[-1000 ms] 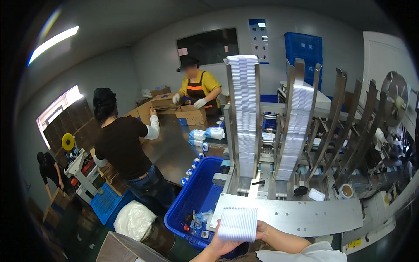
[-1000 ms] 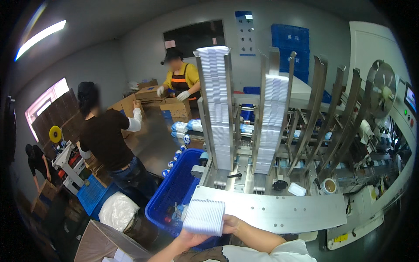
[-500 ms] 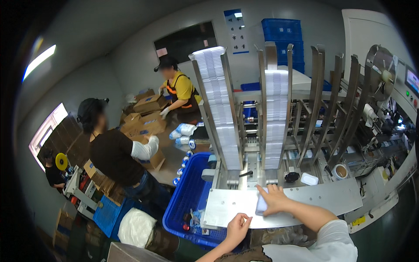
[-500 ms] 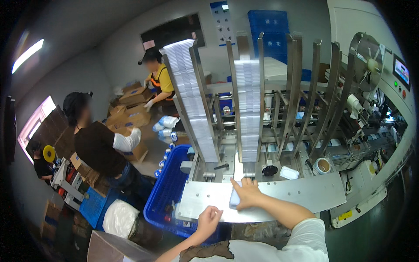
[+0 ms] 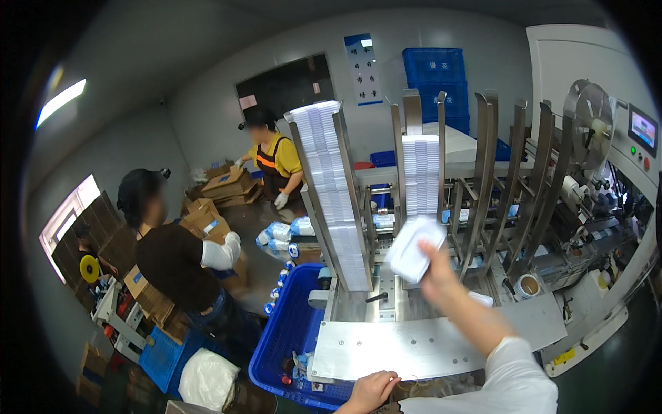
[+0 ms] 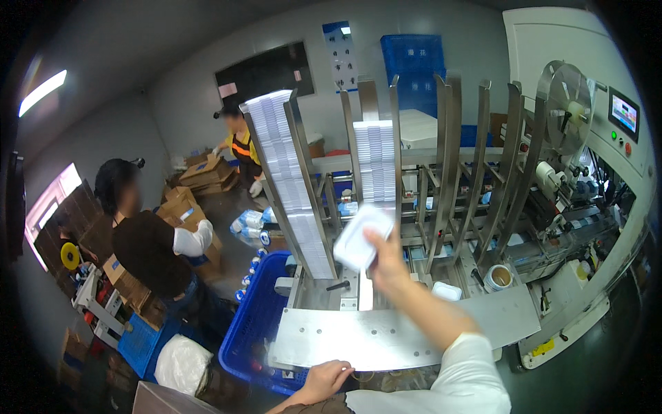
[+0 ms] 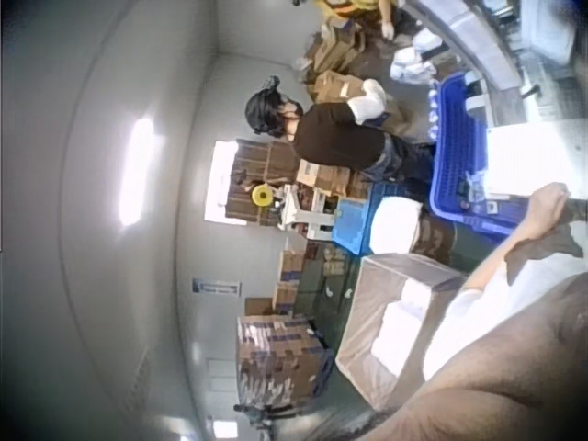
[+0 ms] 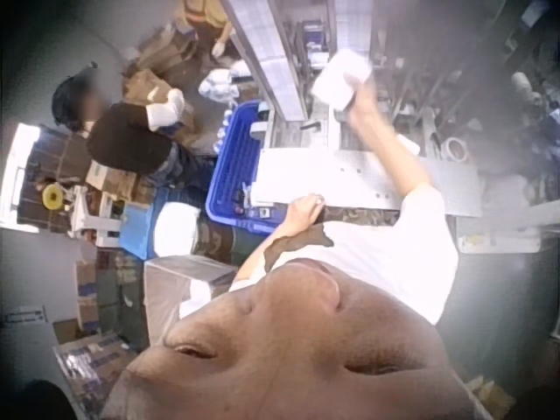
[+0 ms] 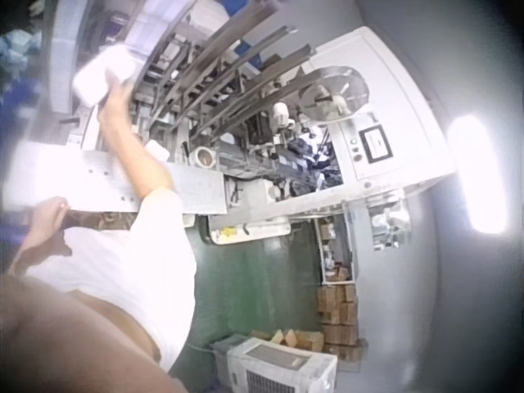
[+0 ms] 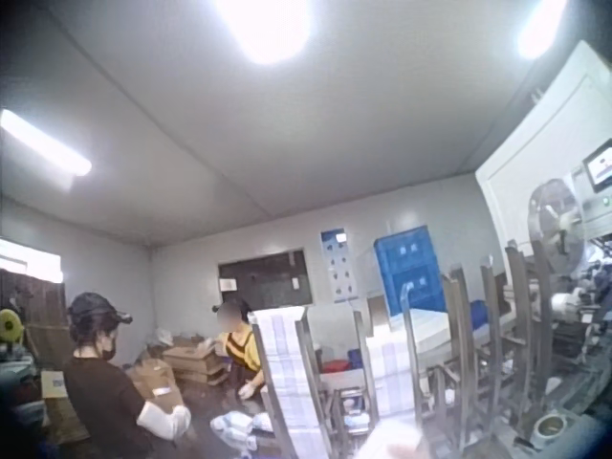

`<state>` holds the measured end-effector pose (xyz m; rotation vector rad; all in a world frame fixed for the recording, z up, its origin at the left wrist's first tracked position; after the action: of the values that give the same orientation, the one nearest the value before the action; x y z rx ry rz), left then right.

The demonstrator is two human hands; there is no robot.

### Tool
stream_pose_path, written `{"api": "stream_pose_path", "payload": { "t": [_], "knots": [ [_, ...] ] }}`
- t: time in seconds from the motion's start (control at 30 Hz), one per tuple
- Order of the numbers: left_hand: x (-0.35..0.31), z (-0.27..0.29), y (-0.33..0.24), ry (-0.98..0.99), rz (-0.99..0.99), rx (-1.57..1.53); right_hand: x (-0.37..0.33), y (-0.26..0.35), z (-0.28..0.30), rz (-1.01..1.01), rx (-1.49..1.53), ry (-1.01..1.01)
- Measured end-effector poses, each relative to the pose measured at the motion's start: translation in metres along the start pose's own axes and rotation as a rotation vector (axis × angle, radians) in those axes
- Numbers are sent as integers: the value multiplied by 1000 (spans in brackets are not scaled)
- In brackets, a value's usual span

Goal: The person places white plastic items into a large cardboard box, moves several boxes to a sealing machine, and then pulls a loaded pallet jack through a warehouse into a storage area.

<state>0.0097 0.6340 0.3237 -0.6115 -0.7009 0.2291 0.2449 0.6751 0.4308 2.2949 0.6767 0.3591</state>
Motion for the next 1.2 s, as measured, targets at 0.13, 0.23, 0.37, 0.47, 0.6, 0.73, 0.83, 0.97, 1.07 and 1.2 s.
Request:
{"api": "stream_pose_path", "payload": {
  "t": [0.13,0.23,0.37,0.47,0.6,0.73,0.83,0.97,1.07,1.2],
  "knots": [
    [-31,9,47,-25,281,32,-25,225,-143,1767,-850,-58],
    [-49,17,67,-150,278,80,16,265,-210,2061,-1284,-126],
    [-75,7,94,-112,397,76,97,222,-235,1788,-2123,-98],
    [-96,6,108,-137,468,92,94,187,-218,1655,-2206,152],
    [-127,-2,130,-101,619,167,94,199,-218,1331,-2103,332],
    [-127,-12,132,-46,641,57,118,225,-214,959,-1814,450],
    [-118,-18,124,53,714,-3,127,225,-210,866,-1780,422],
    [-121,-29,131,210,698,52,113,241,-213,1349,-1516,332],
    [-118,-49,134,268,676,31,64,252,-193,1774,-1312,191],
    [-116,-83,138,350,661,-6,14,204,-141,1710,-1043,324]
  ]
}}
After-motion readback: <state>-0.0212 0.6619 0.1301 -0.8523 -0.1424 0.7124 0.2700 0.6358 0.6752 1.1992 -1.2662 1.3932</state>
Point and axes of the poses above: each hand's wrist, its own x-axis towards the middle knuckle, its own z-axis out of the back of the hand, y = z × x, the point moved 10 cm from there along x, towards the middle knuckle, and after that the axes turned 10 degrees about -y, right-handed, at the moved point
